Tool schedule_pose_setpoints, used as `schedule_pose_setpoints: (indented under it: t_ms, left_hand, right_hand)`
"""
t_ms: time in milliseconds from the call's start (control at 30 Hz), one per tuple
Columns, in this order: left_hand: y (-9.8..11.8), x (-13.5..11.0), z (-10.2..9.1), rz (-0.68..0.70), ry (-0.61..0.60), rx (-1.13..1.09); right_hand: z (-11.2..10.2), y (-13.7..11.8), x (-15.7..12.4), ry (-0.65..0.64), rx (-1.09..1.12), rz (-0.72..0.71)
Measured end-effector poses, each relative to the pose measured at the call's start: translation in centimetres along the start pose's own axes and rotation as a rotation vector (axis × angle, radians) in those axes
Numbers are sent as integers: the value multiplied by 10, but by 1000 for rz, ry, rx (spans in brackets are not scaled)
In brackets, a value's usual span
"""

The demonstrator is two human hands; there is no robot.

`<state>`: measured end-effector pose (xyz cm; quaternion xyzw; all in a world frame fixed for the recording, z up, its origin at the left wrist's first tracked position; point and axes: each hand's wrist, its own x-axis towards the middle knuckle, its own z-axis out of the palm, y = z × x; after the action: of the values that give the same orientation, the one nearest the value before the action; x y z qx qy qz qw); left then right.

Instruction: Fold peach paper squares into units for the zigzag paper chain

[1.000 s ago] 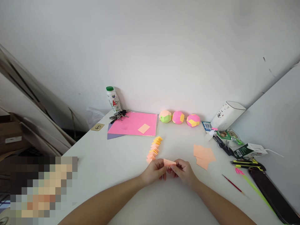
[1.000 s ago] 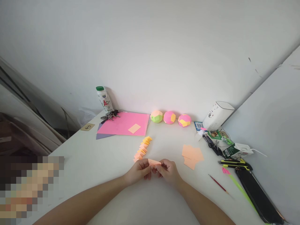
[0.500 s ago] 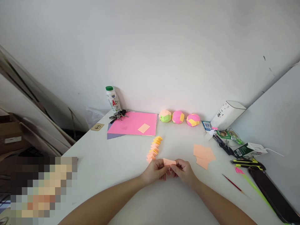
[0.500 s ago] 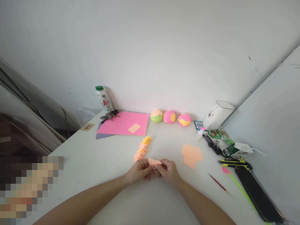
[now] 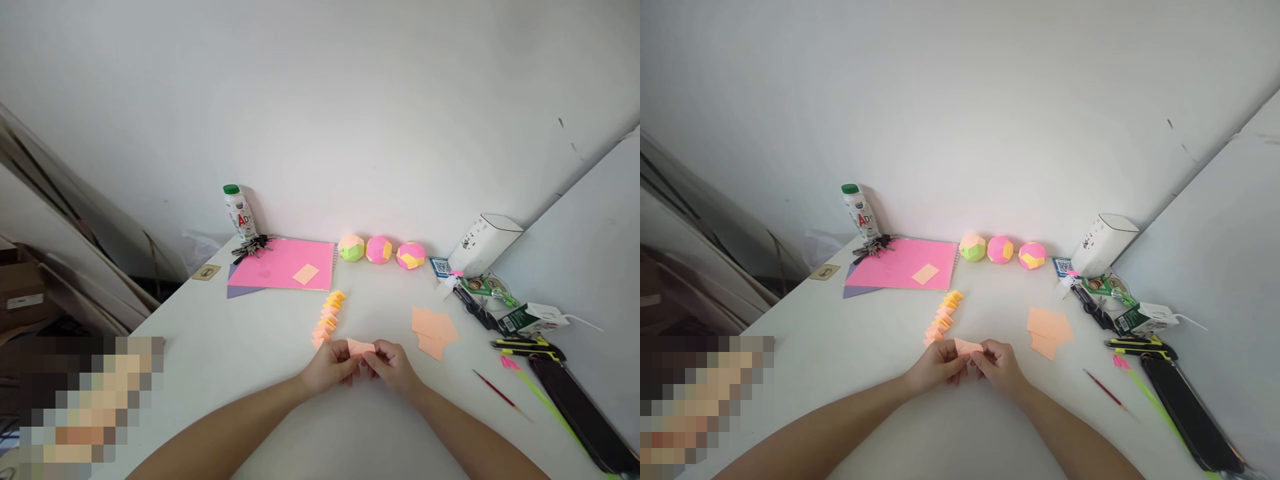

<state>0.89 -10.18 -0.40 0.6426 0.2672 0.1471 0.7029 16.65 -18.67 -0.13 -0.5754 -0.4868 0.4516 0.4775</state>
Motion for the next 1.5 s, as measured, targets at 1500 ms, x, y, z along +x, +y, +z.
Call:
schedule_pose_setpoints:
  t_ms: [1500]
  left_hand:
    - [-3, 2, 5, 57, -15, 25]
  right_hand:
    - [2, 5, 2, 21, 49, 8]
